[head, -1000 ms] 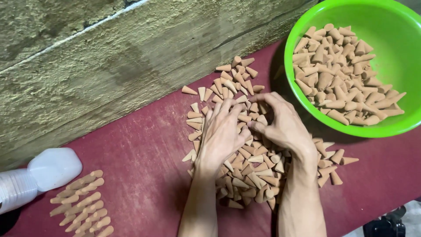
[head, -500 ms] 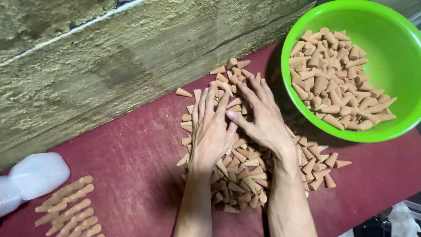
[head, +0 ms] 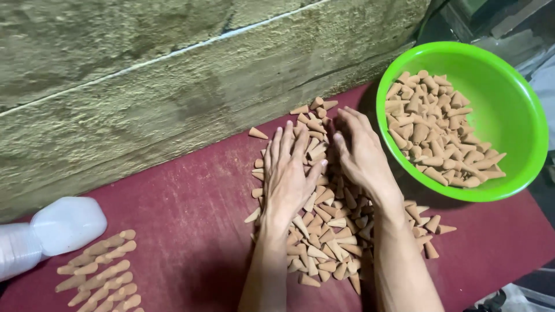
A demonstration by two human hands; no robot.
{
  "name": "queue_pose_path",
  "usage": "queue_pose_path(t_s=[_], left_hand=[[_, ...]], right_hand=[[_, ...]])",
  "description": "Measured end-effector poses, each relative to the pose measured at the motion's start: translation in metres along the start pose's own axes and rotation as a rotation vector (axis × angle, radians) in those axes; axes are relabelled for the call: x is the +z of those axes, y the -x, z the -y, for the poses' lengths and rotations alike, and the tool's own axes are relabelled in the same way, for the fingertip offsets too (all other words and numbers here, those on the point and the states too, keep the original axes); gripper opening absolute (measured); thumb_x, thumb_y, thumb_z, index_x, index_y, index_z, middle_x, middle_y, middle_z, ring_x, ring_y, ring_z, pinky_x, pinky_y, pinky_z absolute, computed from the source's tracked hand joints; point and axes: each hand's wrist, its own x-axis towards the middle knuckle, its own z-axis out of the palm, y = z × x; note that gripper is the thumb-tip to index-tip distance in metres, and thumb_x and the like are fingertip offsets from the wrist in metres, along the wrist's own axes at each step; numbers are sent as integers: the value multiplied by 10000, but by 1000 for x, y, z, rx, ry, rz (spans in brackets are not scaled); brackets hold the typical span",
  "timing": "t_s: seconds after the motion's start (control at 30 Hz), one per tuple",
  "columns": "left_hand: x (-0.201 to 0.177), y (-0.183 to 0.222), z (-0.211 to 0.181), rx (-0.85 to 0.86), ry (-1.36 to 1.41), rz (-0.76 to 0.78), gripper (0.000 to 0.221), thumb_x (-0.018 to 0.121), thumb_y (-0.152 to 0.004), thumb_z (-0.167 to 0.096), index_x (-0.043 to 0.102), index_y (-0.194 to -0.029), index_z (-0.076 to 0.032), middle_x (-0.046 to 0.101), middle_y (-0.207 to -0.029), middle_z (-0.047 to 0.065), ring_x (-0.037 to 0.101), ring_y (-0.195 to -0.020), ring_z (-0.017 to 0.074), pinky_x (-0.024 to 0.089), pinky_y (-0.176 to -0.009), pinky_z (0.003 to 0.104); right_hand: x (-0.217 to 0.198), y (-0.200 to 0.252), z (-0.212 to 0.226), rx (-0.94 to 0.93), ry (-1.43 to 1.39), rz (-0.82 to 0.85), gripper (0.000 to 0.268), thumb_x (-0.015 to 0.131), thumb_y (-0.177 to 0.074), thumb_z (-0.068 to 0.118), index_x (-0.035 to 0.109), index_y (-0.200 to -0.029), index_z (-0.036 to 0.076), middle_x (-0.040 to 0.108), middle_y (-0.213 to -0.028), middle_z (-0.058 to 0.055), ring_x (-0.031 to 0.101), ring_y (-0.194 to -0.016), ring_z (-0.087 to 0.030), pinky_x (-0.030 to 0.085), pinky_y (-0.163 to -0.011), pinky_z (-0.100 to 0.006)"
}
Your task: Arranging incense cones into a grid pattern on a work surface
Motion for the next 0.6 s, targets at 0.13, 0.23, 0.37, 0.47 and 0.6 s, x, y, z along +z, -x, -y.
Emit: queue_pose_path(t_s=[0.13, 0.23, 0.37, 0.47, 0.6], left_hand=[[14, 1, 6, 1, -62, 61, 635, 673, -912, -374, 539, -1453, -72, 379, -1601, 213, 286, -1524, 375, 200, -1222, 531], [18, 1, 8, 42, -85, 13, 636, 652, -917, -433, 554, -1430, -71, 395, -1588, 201, 303, -1519, 352, 215, -1227, 508], [20, 2, 11, 45, -90, -13, 606, 648, -909, -448, 581, -1390, -85, 423, -1569, 188, 327, -1506, 338, 232, -1221, 499], [24, 2, 15, 46, -72, -15, 592, 654, -897, -440, 594, -1369, -89, 426, -1566, 187, 326, -1506, 336, 234, -1222, 500], [24, 4, 15, 40, -37, -7, 557, 663, -879, -393, 621, -1332, -71, 427, -1564, 185, 312, -1512, 336, 244, -1222, 495]], right_hand=[[28, -44, -25, -100, 94, 10, 497, 525, -1001, 130, 476, -1487, 36, 480, -1490, -236, 488, -1356, -478, 418, -1093, -600], [41, -67, -33, 2, 70, -93, 353, 580, -1045, 323, 610, -1303, 83, 562, -1284, -175, 598, -1189, -471, 515, -971, -590], [60, -87, -49, 155, 240, -198, 363, 715, -940, 470, 671, -1080, 138, 615, -1118, -107, 657, -1061, -408, 550, -883, -538], [70, -91, -52, 203, 358, -222, 349, 767, -878, 488, 711, -1017, 173, 649, -1026, -62, 680, -987, -378, 572, -831, -512], [71, -83, -36, 243, 318, -206, 312, 755, -881, 434, 759, -994, 144, 642, -992, -116, 685, -963, -422, 579, -825, -531]])
